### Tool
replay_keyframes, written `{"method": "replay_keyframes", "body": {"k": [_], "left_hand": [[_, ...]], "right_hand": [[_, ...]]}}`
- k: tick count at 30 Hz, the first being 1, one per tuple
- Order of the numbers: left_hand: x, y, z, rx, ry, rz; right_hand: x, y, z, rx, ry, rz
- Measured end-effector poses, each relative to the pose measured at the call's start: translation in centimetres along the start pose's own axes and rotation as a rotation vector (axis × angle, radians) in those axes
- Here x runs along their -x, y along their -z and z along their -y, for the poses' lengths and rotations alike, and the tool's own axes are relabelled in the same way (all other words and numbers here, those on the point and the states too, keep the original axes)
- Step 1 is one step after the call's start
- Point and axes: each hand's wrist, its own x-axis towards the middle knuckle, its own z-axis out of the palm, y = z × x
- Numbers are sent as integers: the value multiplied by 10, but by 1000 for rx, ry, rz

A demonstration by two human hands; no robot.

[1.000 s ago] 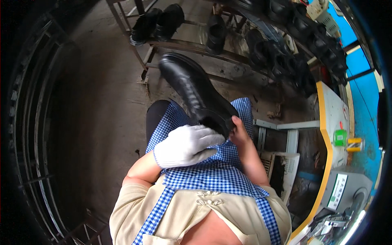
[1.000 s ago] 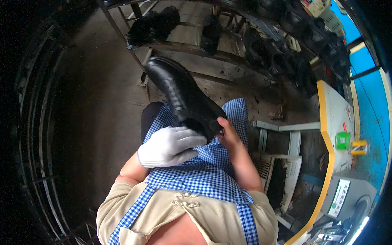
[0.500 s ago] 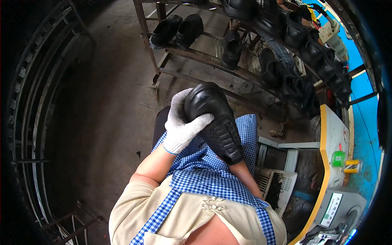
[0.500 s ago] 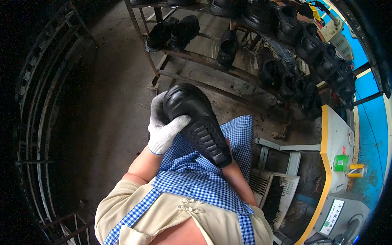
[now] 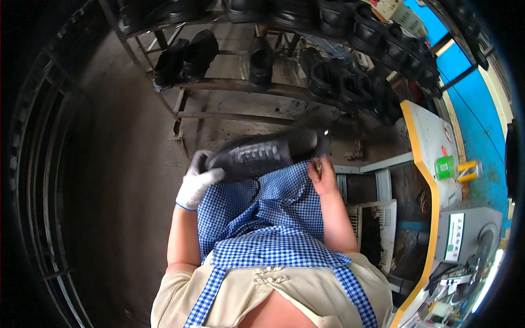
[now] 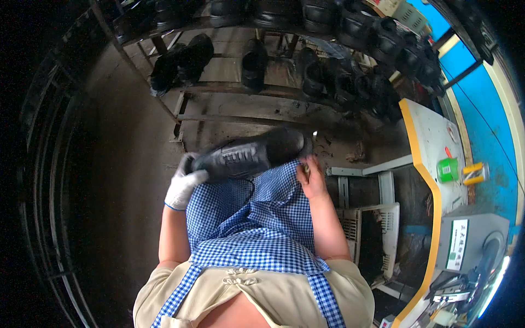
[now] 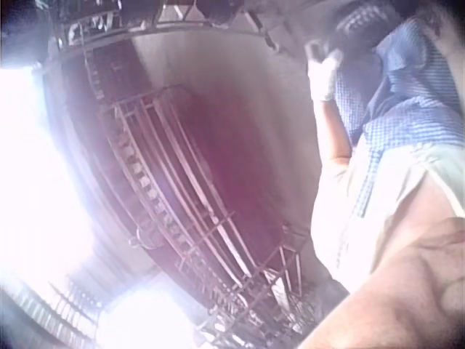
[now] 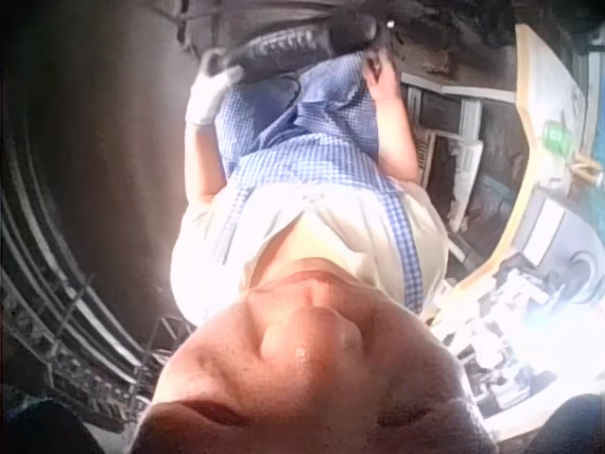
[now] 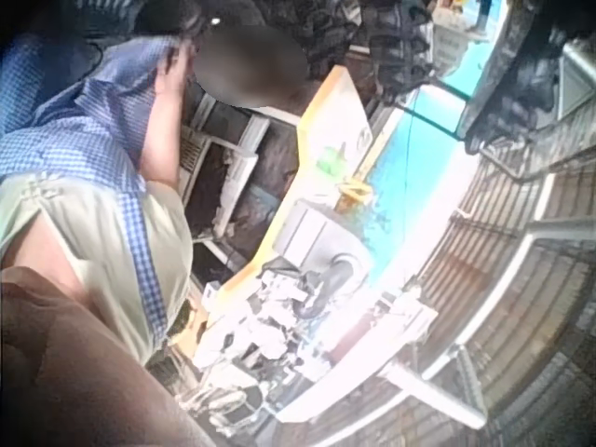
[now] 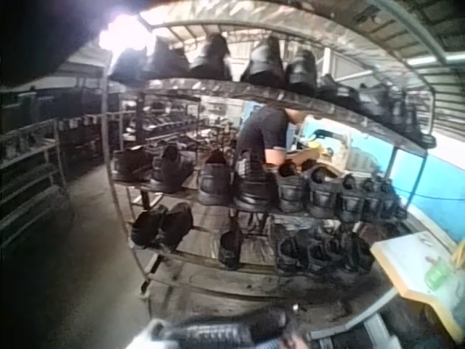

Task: The person picks up black shoes from a metal rack and uses a small pointed tool to scrape and clean the soles and edges. The person handles the shoes one at a time, rotating them to access different areas, and places them back on the rack after cleaning.

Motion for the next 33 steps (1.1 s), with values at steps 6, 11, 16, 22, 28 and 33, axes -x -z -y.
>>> {"method": "replay_keyframes", "body": {"k": [6,11,16,22,28,33], "left_hand": [[-5,-77,53,432,169,49],[-13,-111,74,541,173,-99],[-31,-107,76,53,60,9],[-119,-80,64,-189,-230,-35],[-224,-119,-28,-1097,-891,-354],[-270,-114,-47,-1690,-522,-222]], "right_hand": [[-7,-68,-46,478,130,-341],[9,-74,-78,347,-203,-384],[0,-64,-70,244,-178,-318],[-87,-42,-23,331,-107,-346],[-192,-30,10,210,-97,-522],[-208,-13,-20,63,-120,-698]]}}
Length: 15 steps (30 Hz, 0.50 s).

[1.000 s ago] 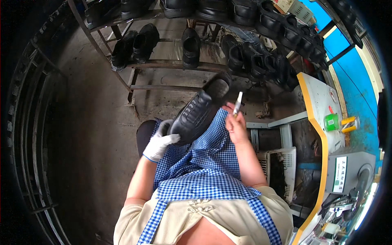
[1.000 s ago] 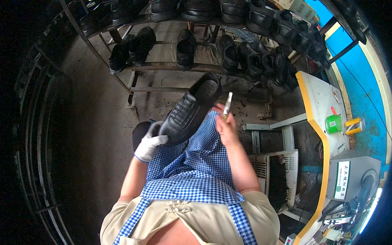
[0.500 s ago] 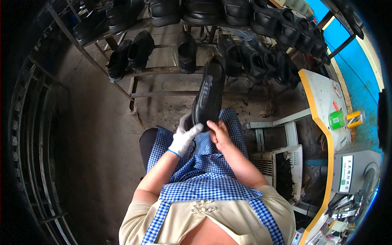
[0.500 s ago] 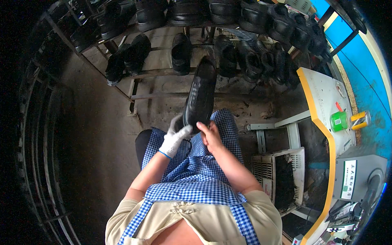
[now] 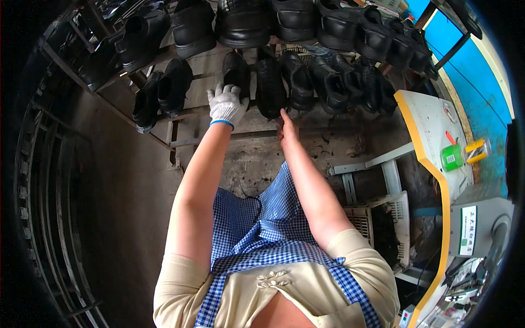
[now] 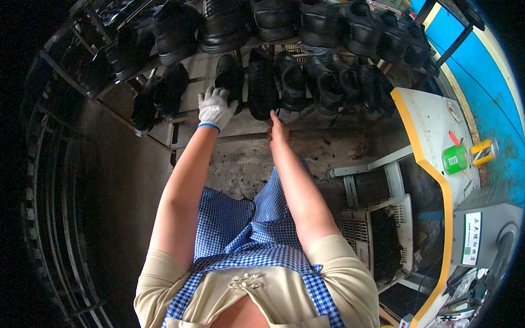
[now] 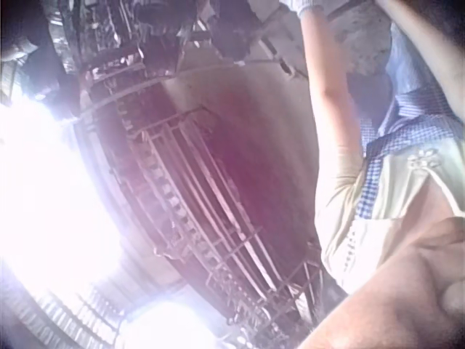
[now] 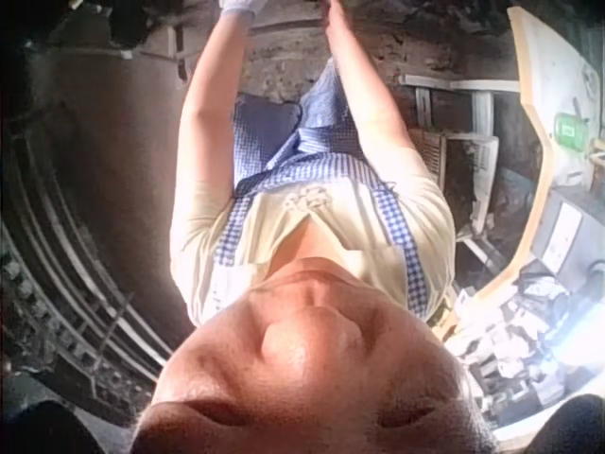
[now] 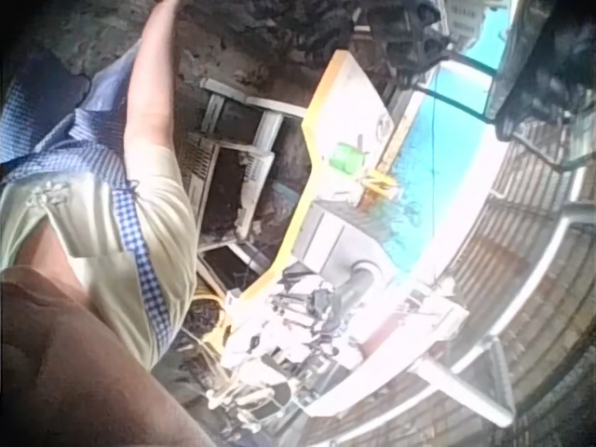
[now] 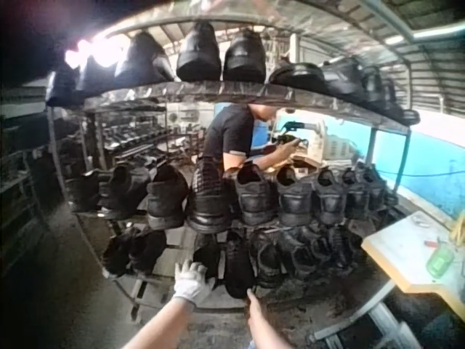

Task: The person picks up black shoes from a metal rack and uses a small pointed tool to scrape and clean the soles and edges. The person handles the shoes one at a time, rotating them to access different areas, and places them back on the rack after cleaning.

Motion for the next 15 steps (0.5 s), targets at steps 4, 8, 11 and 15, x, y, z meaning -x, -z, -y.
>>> {"method": "replay_keyframes", "body": {"k": [4,8,11,15], "left_hand": [[23,15,9,-81,-171,100],[97,25,3,561,-82,-270],[156,79,-22,1542,377,-110],[202,104,-12,2125,542,184]], "right_hand": [[53,21,-32,190,60,112],[130,24,-33,332,445,533],[164,18,-20,359,783,686],[202,1,12,408,768,740]]}}
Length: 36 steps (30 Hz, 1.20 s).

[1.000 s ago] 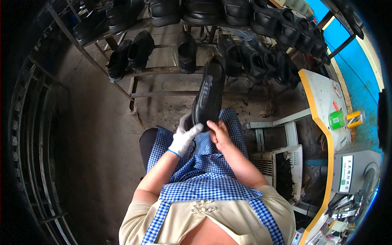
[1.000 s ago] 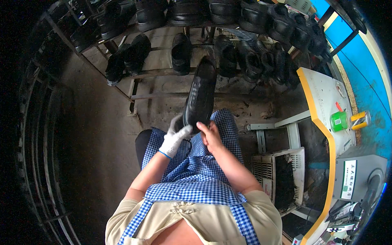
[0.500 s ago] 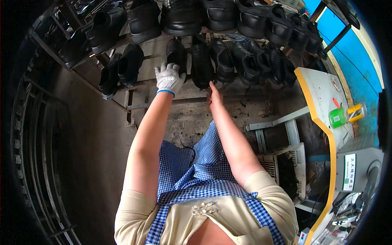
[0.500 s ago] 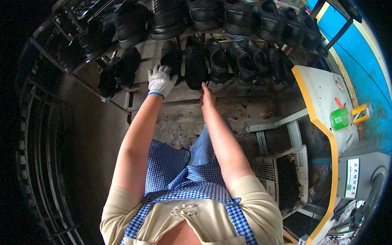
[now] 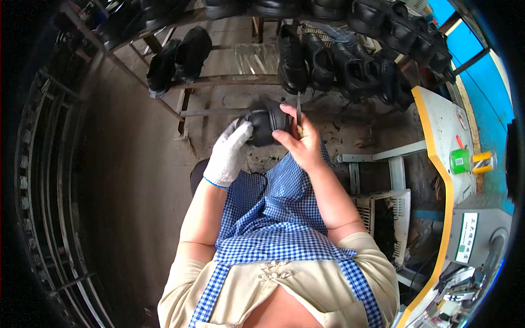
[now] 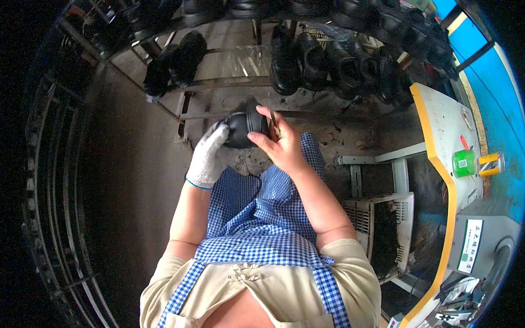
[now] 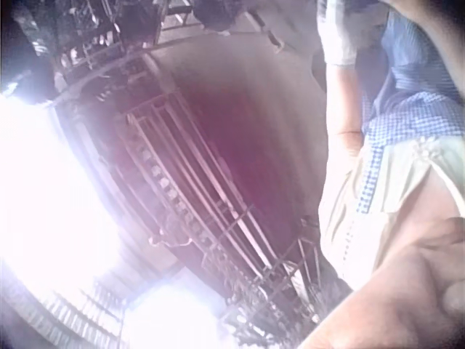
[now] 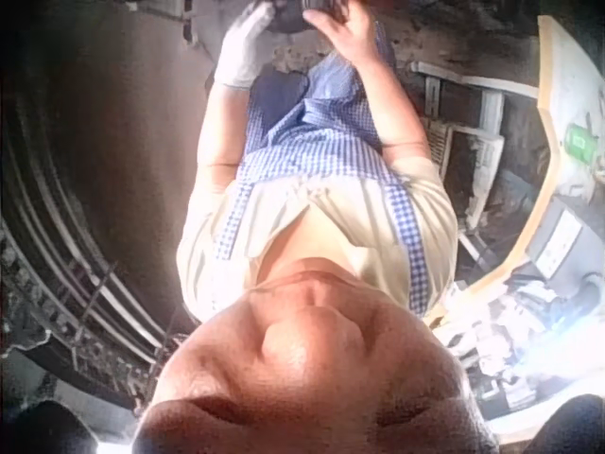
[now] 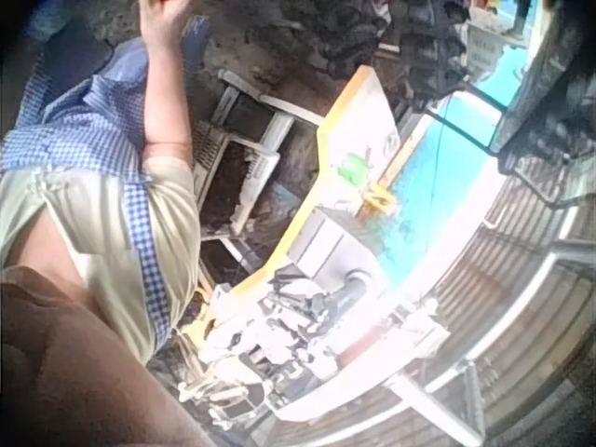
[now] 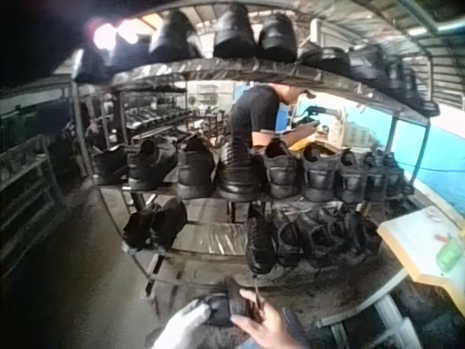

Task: The person picks up black shoes from a metal rack and uses a small pointed tool to scrape and clean the soles and edges. The person handles the shoes one at a time, rotating them to access different areas, and places them back on the rack after cleaning.

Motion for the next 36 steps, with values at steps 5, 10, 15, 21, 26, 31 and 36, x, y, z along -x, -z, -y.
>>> {"method": "replay_keyframes", "body": {"k": [5,10,15,21,26,31,36], "left_hand": [[31,9,2,197,210,102],[60,-6,7,-81,23,15],[64,7,14,-275,-10,-54],[66,1,12,-98,-29,-44],[69,-1,4,147,-3,-48],[73,-5,-4,34,-9,-29],[78,-9,-11,-695,-280,190]], "right_hand": [[-2,12,27,318,-31,262],[4,14,55,481,137,398],[5,-3,80,860,554,369],[18,-8,50,184,150,214],[28,18,42,-460,-305,-51],[39,17,37,-27,-159,9],[44,19,34,84,-335,122]]}}
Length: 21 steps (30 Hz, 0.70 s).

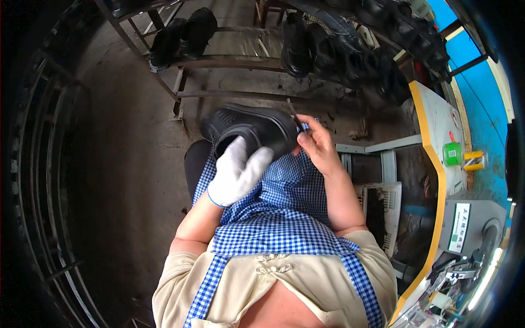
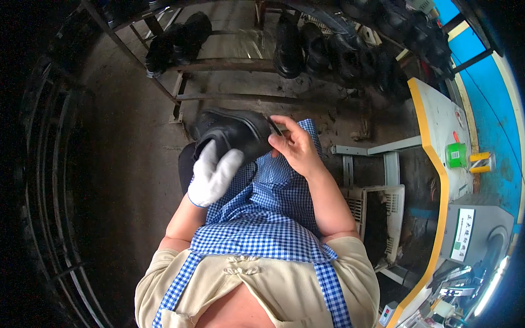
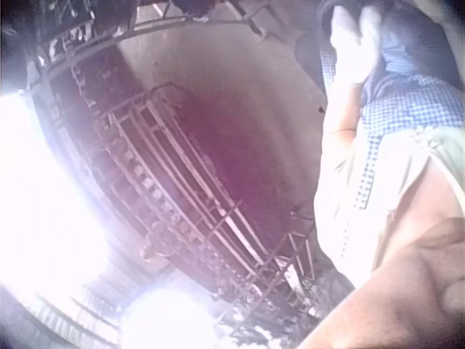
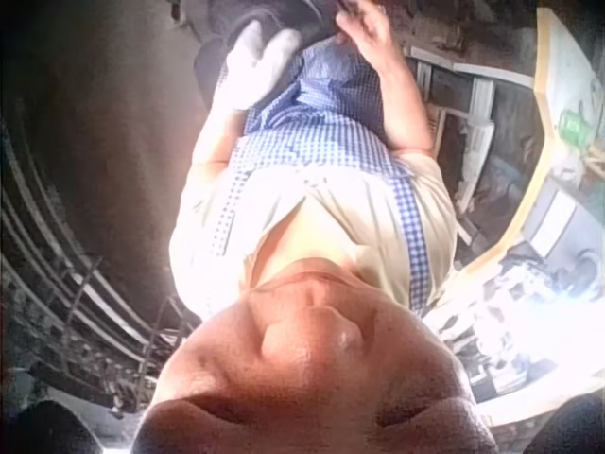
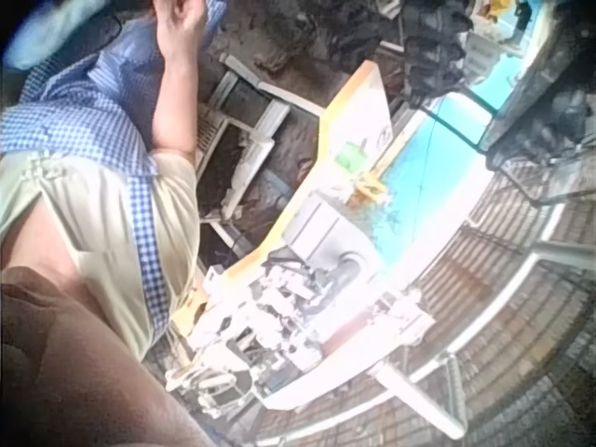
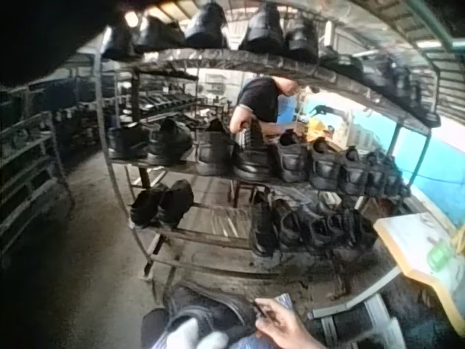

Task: The person picks up black shoes from a metal rack and uses a small pointed tool to scrape and clean the soles and edges. The person handles the shoes one at a time, rotating them to access different areas, and places them back on the rack after cleaning.

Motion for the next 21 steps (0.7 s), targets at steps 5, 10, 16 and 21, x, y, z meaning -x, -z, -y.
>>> {"method": "replay_keyframes", "body": {"k": [5,10,16,21], "left_hand": [[-1,0,14,-622,-436,291],[10,3,0,-683,-454,405],[17,48,3,-244,-562,-209],[-5,51,9,672,-116,-577]], "right_hand": [[16,16,-44,-261,-384,119],[26,-9,-74,-575,-371,136],[29,-25,-80,-984,-315,186],[29,-36,-88,-1029,-370,255]]}}
